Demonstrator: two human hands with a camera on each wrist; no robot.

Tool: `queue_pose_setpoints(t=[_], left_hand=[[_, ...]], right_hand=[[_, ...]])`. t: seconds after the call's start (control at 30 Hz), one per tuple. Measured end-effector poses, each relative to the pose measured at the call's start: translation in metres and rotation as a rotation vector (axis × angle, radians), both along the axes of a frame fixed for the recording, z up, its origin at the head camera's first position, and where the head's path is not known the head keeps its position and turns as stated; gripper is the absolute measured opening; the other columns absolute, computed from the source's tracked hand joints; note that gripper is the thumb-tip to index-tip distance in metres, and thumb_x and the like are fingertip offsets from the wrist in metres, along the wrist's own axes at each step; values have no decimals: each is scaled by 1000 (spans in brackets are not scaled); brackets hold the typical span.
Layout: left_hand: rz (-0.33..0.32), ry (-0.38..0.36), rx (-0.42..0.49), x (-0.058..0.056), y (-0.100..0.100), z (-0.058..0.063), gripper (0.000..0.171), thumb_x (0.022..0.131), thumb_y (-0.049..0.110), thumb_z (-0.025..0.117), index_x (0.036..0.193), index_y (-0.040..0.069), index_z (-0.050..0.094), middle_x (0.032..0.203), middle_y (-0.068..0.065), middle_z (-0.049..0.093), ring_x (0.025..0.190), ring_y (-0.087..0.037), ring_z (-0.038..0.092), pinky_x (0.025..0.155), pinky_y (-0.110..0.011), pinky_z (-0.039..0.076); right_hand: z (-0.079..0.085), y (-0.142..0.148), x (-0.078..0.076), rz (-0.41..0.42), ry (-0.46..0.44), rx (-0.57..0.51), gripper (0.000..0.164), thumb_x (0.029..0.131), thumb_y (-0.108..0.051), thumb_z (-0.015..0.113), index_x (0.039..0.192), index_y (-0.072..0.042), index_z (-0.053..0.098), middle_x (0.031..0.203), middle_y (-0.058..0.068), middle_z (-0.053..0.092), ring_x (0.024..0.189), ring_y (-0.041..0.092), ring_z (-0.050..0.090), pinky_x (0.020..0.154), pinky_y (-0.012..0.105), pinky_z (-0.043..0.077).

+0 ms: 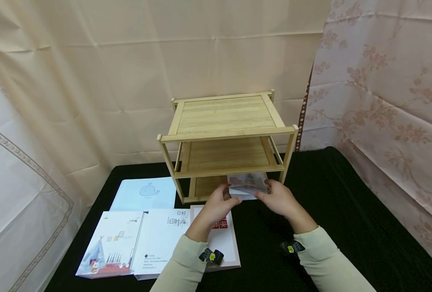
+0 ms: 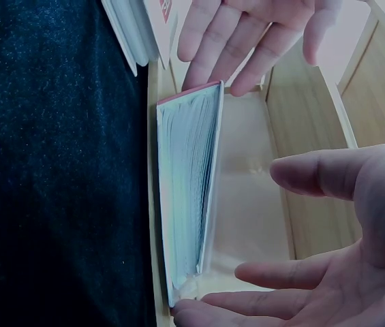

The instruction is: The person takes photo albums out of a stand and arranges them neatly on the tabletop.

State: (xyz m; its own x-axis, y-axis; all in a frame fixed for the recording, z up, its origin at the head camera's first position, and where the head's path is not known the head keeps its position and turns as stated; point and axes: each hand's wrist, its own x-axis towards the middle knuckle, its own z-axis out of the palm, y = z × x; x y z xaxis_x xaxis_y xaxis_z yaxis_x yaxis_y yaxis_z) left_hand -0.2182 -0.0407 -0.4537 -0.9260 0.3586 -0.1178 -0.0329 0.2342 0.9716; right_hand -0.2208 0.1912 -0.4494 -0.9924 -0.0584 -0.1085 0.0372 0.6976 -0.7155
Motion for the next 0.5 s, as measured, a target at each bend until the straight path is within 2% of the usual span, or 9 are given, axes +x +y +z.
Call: queue_pose_setpoints(t=[0.07,0.2,0.33,0.5], left_hand=[[-22,-2,34,-1,0,0,77,99,22,68,161,2,28,156,-22,47,142,-38,50,115,-51,45],[-38,1,62,0,0,0,77,98,20,68,160,0,27,155,-23,47,142,-37,51,114,-47,47],[-26,-9,48,1,-1,2,78,97,23,70,159,0,29,152,-22,50,140,-37,53,114,-48,47],[-24,14,27,1,-3,1,74,98,24,69,157,-2,32,149,-24,54,136,-38,56,112,-48,49]], right_hand=[[1,0,0,0,0,7,75,97,-37,67,149,10,41,142,37,53,125,51,58,99,60,53],[2,-1,1,-3,3,25,75,97,-37,67,149,10,42,140,36,55,123,49,60,97,59,54],[3,-2,1,2,10,40,74,97,-36,67,148,11,43,140,37,55,122,49,60,96,58,55],[3,-2,2,-4,16,54,73,96,-34,68,148,10,44,137,35,58,119,46,63,95,56,56]])
